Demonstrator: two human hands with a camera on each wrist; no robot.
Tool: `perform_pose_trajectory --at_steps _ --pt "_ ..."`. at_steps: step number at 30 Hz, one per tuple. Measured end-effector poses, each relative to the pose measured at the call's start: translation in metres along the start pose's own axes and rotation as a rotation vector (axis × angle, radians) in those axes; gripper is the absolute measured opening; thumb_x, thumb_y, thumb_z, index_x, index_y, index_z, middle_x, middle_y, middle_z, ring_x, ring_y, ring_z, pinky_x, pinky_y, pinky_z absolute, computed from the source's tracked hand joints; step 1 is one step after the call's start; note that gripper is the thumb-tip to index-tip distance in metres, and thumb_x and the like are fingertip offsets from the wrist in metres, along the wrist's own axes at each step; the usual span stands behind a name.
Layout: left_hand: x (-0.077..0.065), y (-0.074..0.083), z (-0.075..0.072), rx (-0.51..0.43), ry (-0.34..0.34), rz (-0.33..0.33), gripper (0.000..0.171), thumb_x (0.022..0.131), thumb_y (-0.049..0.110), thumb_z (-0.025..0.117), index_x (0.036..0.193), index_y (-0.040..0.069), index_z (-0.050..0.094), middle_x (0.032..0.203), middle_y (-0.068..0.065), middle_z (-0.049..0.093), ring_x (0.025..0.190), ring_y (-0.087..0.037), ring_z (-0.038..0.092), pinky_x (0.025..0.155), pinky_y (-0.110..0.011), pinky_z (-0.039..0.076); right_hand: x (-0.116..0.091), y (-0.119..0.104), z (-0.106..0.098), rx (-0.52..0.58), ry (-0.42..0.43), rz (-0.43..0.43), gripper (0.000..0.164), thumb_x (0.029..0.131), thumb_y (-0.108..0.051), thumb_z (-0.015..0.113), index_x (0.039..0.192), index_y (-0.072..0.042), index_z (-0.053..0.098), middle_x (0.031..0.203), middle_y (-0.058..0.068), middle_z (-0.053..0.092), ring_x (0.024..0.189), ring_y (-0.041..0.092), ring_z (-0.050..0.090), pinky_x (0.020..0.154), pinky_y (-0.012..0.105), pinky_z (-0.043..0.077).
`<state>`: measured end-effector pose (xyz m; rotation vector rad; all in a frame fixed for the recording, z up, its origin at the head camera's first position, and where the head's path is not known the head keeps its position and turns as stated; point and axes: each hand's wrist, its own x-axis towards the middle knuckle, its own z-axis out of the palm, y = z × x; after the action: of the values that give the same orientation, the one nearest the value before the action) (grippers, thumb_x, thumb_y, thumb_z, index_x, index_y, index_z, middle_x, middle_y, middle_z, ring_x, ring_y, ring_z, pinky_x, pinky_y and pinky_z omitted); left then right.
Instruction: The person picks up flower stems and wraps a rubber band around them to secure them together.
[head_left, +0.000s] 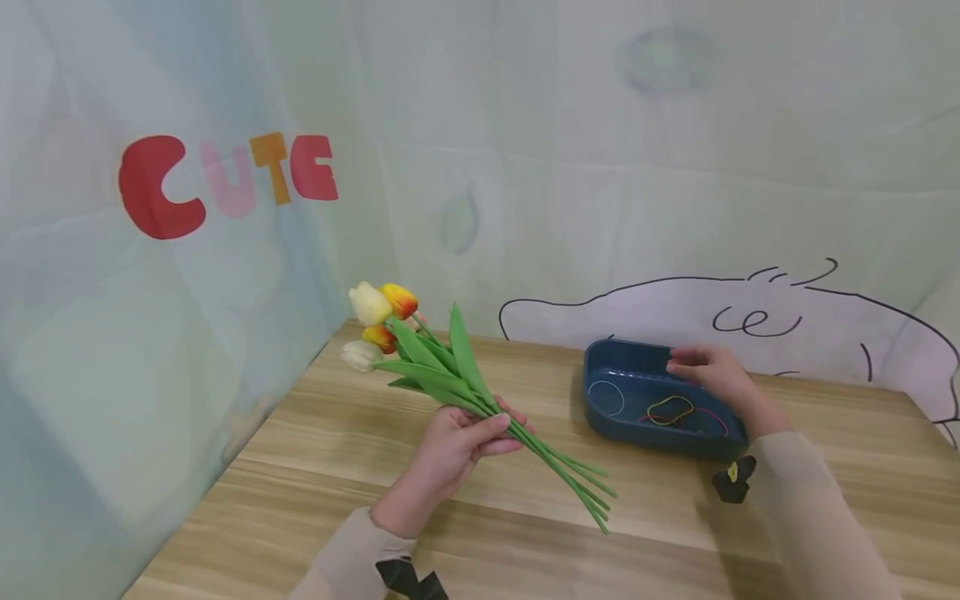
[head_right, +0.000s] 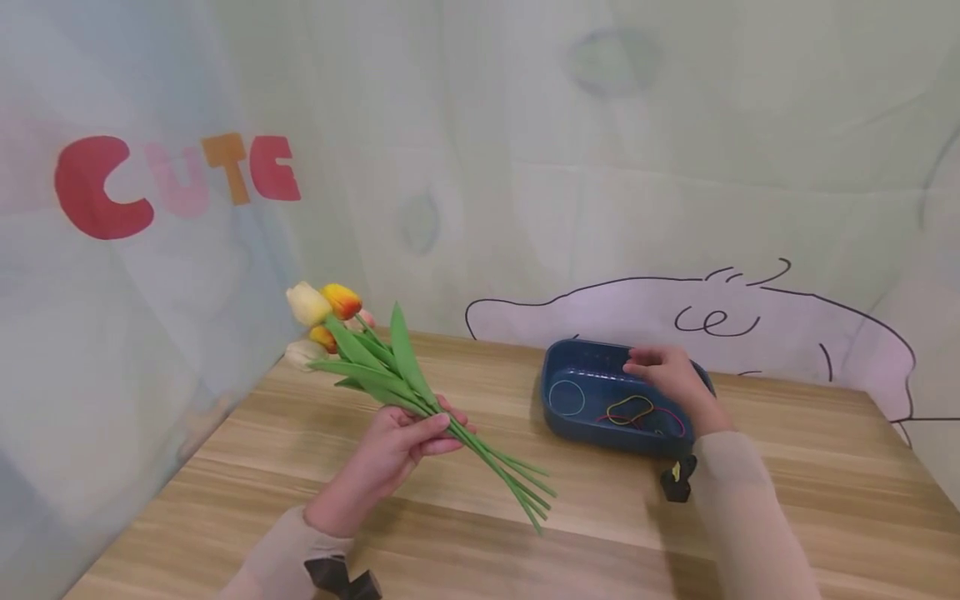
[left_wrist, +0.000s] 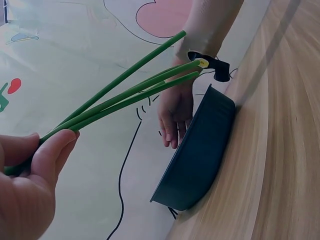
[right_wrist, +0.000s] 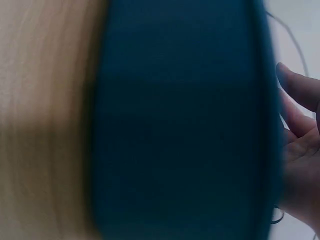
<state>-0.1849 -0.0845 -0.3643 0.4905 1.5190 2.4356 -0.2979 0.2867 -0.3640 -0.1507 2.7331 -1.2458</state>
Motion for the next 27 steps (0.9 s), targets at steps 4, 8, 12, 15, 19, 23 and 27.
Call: perform_pose_trajectory --at_steps 4,8,12,15,19,23,27 --pt "0.000 0.000 0.000 0.005 -0.006 0.004 0.015 0.093 -0.008 0.053 0.092 0.005 0.059 0.089 -0.003 0.072 0.090 -0.016 0.071 0.080 -0.027 0.060 0.004 0.009 0.003 0.010 -0.040 0.045 0.051 0.098 -0.019 0.055 0.136 0.012 0.041 0.132 0.029 0.053 0.118 0.043 0.053 0.100 0.055 0.046" --pt "0.001 0.000 0.000 0.009 -0.002 0.004 0.016 0.093 -0.008 0.052 0.092 0.006 0.060 0.089 -0.002 0.072 0.090 -0.016 0.071 0.080 -0.027 0.059 0.007 0.017 0.005 0.018 -0.073 0.088 0.052 0.097 -0.017 0.057 0.136 0.012 0.041 0.129 0.026 0.057 0.122 0.042 0.052 0.103 0.054 0.045" --pt "0.000 0.001 0.000 0.010 -0.001 -0.003 0.016 0.093 -0.008 0.053 0.091 0.006 0.060 0.089 -0.003 0.072 0.090 -0.016 0.071 0.081 -0.027 0.059 0.007 0.024 0.006 -0.019 -0.100 0.096 0.054 0.095 -0.017 0.060 0.135 0.014 0.041 0.131 0.030 0.053 0.120 0.044 0.051 0.098 0.053 0.049" --pt "0.000 0.001 0.000 0.009 0.000 -0.003 0.015 0.092 -0.008 0.053 0.091 0.005 0.059 0.089 -0.003 0.072 0.090 -0.016 0.071 0.081 -0.027 0.059 0.007 0.027 0.006 -0.035 -0.124 0.100 0.053 0.094 -0.014 0.060 0.134 0.016 0.041 0.132 0.033 0.049 0.120 0.046 0.051 0.096 0.053 0.050" --pt "0.000 -0.001 -0.001 0.010 0.001 -0.005 0.015 0.092 -0.009 0.053 0.091 0.005 0.058 0.088 -0.003 0.072 0.089 -0.016 0.071 0.080 -0.026 0.060 0.007 0.031 0.006 -0.046 -0.149 0.112 0.050 0.094 -0.011 0.060 0.131 0.017 0.043 0.132 0.034 0.049 0.119 0.047 0.049 0.097 0.055 0.050" --pt "0.000 -0.002 -0.001 0.010 -0.003 -0.006 0.015 0.093 -0.008 0.053 0.091 0.006 0.058 0.089 -0.003 0.072 0.089 -0.016 0.071 0.079 -0.026 0.060 0.009 0.035 0.006 -0.065 -0.154 0.132 0.049 0.092 -0.013 0.062 0.129 0.016 0.047 0.130 0.034 0.050 0.118 0.046 0.050 0.096 0.054 0.050" --pt "0.000 -0.003 -0.001 0.012 -0.003 0.000 0.015 0.093 -0.008 0.052 0.091 0.006 0.058 0.089 -0.003 0.072 0.090 -0.017 0.070 0.079 -0.025 0.060 0.012 0.038 0.007 -0.072 -0.158 0.153 0.047 0.091 -0.013 0.063 0.128 0.014 0.049 0.128 0.033 0.052 0.114 0.044 0.053 0.096 0.054 0.050"
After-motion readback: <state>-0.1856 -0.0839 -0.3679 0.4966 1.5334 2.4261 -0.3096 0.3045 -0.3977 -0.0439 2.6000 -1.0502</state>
